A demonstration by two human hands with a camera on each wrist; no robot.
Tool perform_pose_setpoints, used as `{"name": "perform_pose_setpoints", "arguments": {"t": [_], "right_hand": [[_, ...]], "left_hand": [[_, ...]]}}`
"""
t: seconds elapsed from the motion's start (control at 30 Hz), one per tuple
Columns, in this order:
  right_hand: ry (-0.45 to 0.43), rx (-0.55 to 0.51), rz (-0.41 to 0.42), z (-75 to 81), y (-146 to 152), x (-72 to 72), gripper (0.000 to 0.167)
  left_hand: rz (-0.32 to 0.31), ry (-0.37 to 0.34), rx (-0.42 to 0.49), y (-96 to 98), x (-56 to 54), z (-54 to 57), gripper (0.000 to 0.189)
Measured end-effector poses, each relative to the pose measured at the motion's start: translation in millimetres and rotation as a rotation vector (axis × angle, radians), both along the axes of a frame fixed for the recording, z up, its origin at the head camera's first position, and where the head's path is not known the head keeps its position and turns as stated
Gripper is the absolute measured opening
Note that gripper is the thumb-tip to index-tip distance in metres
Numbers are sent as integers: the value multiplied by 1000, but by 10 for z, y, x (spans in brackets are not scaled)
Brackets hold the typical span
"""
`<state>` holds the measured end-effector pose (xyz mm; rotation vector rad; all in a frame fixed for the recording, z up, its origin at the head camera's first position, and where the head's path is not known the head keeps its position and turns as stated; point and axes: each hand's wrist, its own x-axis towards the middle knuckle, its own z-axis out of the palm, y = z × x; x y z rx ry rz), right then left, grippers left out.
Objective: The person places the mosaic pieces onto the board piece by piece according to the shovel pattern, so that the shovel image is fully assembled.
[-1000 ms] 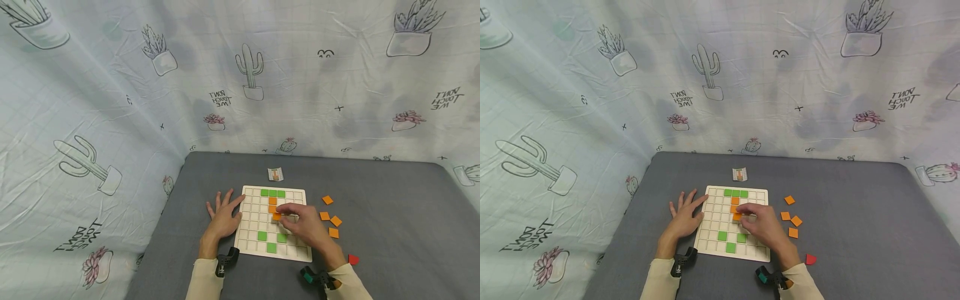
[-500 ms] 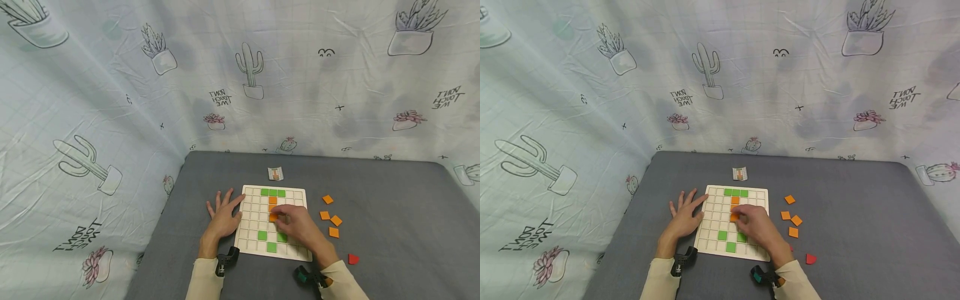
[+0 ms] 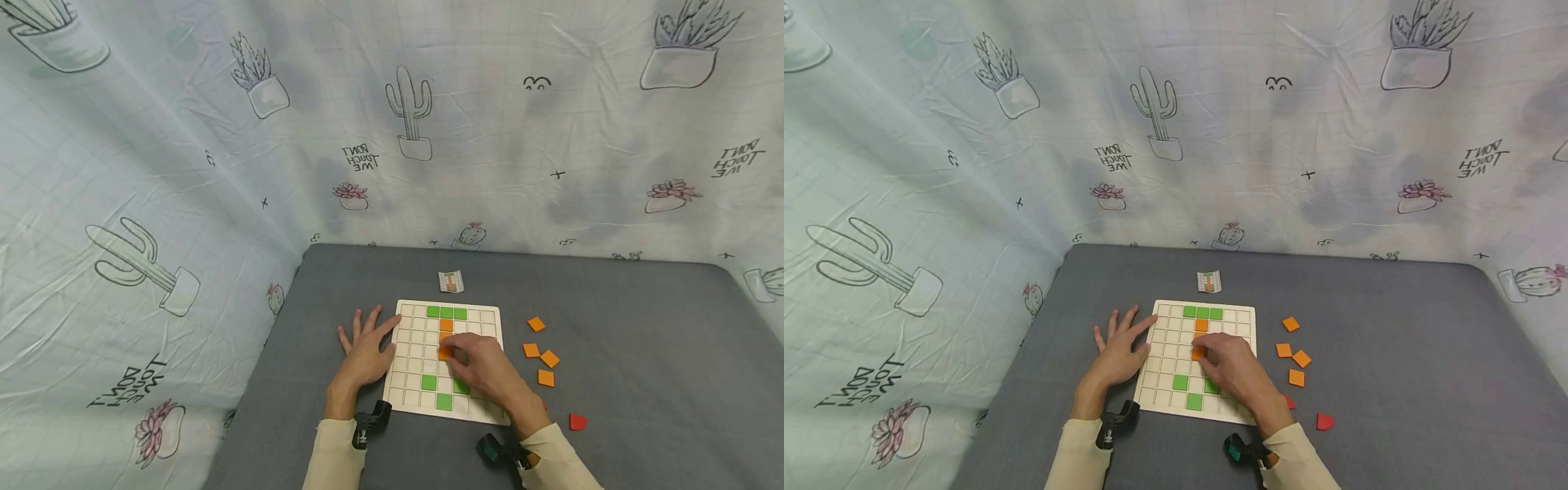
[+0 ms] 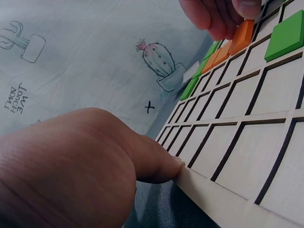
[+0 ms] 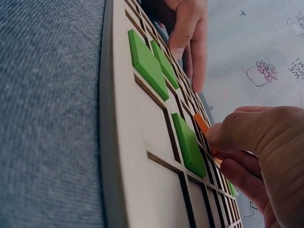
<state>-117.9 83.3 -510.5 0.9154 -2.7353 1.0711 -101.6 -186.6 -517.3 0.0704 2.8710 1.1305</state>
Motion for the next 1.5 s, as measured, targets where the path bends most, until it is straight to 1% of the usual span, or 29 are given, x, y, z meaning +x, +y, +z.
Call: {"name": "perform_pose_setpoints", "arguments": {"t": [0.27,0.5,0.73,1.13,1.23,1.43,1.5], "right_hand": [[53,4,-6,-30,7,-7,30],[59,-8,-12,-39,16,4,31],[100,-33,-4,-65,16,15,34],[106,-52,-10,-83,58,23,33],[89,-63,-28,-68,102,32,33],[-60,-96,-75,37,266,98,32],[-87,-117,-82,64,356,126,33]], "left_hand": [[-4,2,4,-4,-8,5,60],[-7,5,-2,-5,-10,1,59],[-5,6,-6,-3,-2,12,59],[-1,9,-5,-17,-3,-6,60],[-2,7,-9,-13,3,-7,59],[-1,5,-9,-6,8,4,59],[-2,2,-9,-4,11,7,59]]}}
